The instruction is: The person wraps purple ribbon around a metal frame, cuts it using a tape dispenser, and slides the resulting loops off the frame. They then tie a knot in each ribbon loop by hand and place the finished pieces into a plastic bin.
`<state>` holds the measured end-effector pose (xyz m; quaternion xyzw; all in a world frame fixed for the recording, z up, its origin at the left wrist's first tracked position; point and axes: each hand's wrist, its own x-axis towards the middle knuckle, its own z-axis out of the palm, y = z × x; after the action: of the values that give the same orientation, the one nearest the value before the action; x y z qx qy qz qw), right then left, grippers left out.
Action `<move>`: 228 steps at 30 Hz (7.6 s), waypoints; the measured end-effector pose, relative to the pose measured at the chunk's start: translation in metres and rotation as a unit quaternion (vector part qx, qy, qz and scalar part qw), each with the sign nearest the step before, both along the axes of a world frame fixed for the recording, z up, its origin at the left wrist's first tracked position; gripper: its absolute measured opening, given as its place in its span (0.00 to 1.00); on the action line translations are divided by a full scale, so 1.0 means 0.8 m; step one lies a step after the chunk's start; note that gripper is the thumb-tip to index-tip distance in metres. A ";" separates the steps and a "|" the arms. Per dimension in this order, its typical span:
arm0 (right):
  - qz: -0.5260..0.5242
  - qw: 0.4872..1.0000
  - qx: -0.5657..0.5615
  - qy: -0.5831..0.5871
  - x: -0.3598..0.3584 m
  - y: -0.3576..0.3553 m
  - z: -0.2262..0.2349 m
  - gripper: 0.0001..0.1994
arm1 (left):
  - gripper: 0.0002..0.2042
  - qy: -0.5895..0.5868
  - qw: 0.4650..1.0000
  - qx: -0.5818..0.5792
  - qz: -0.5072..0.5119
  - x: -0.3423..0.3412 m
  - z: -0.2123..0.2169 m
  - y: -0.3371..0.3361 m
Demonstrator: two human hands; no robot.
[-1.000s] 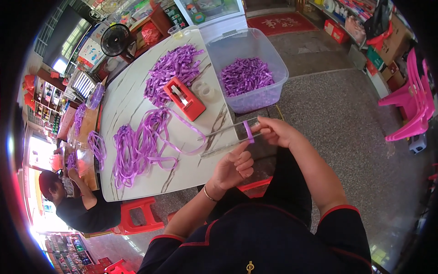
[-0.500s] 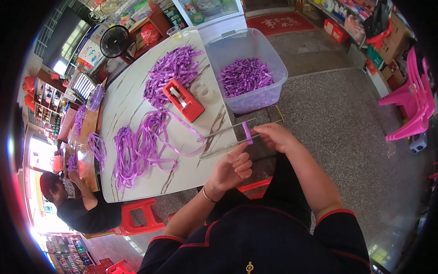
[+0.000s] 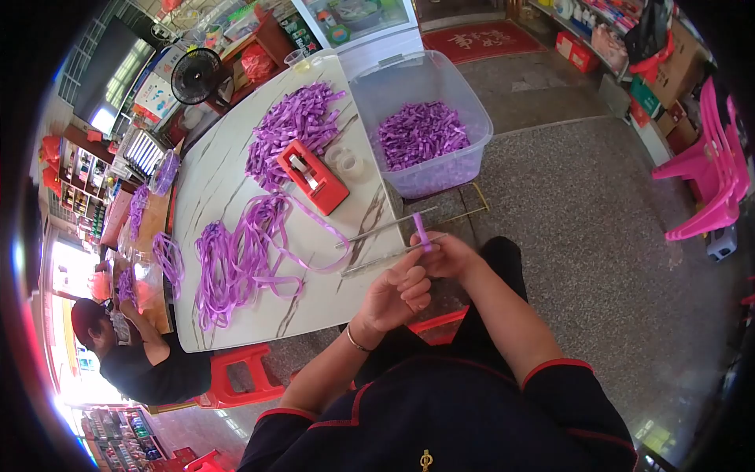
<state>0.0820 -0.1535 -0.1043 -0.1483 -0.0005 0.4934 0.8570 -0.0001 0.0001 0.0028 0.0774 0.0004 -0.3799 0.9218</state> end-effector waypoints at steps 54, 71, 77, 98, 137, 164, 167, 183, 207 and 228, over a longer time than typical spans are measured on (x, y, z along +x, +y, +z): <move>-0.057 0.988 -0.112 -0.090 -0.013 0.046 0.008 0.12 | 0.20 -0.013 1.000 0.013 0.009 -0.001 -0.001 0.004; 0.015 0.984 -0.138 -0.110 0.025 -0.053 0.074 0.13 | 0.19 -0.037 0.996 0.076 -0.020 0.001 0.007 -0.006; -0.116 0.922 -0.309 -0.204 -0.036 -0.095 0.157 0.17 | 0.19 -0.195 0.946 0.257 0.017 0.002 0.025 -0.001; -0.081 0.683 -0.430 -0.585 -0.063 0.008 0.228 0.10 | 0.05 -0.373 0.782 0.478 0.145 0.018 0.082 0.077; -0.297 0.727 -0.288 -0.548 -0.046 0.071 0.223 0.21 | 0.03 -0.502 0.423 0.710 0.254 0.087 0.197 0.185; -0.278 0.586 -0.472 -0.598 -0.086 -0.042 0.323 0.05 | 0.16 -0.448 0.826 0.339 -0.042 0.035 0.166 0.031; -0.270 0.565 -0.483 -0.611 -0.086 -0.047 0.322 0.05 | 0.14 -0.446 0.825 0.347 -0.025 0.031 0.168 0.023; -0.319 0.697 -0.441 -0.467 -0.109 -0.030 0.267 0.08 | 0.09 -0.428 0.778 0.434 0.154 0.035 0.132 -0.004; -0.042 0.821 -0.416 -0.388 -0.157 -0.031 0.222 0.13 | 0.11 -0.149 0.935 0.291 0.136 0.054 0.115 0.031; -0.202 0.248 -0.712 -0.625 -0.111 -0.169 0.154 0.10 | 0.11 -0.147 0.919 0.365 0.038 0.010 0.080 0.070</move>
<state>-0.0065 -0.2890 0.0190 -0.9555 -0.1543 -0.1432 0.2067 0.0078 0.0562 0.0665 0.4629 0.0064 -0.3024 0.8332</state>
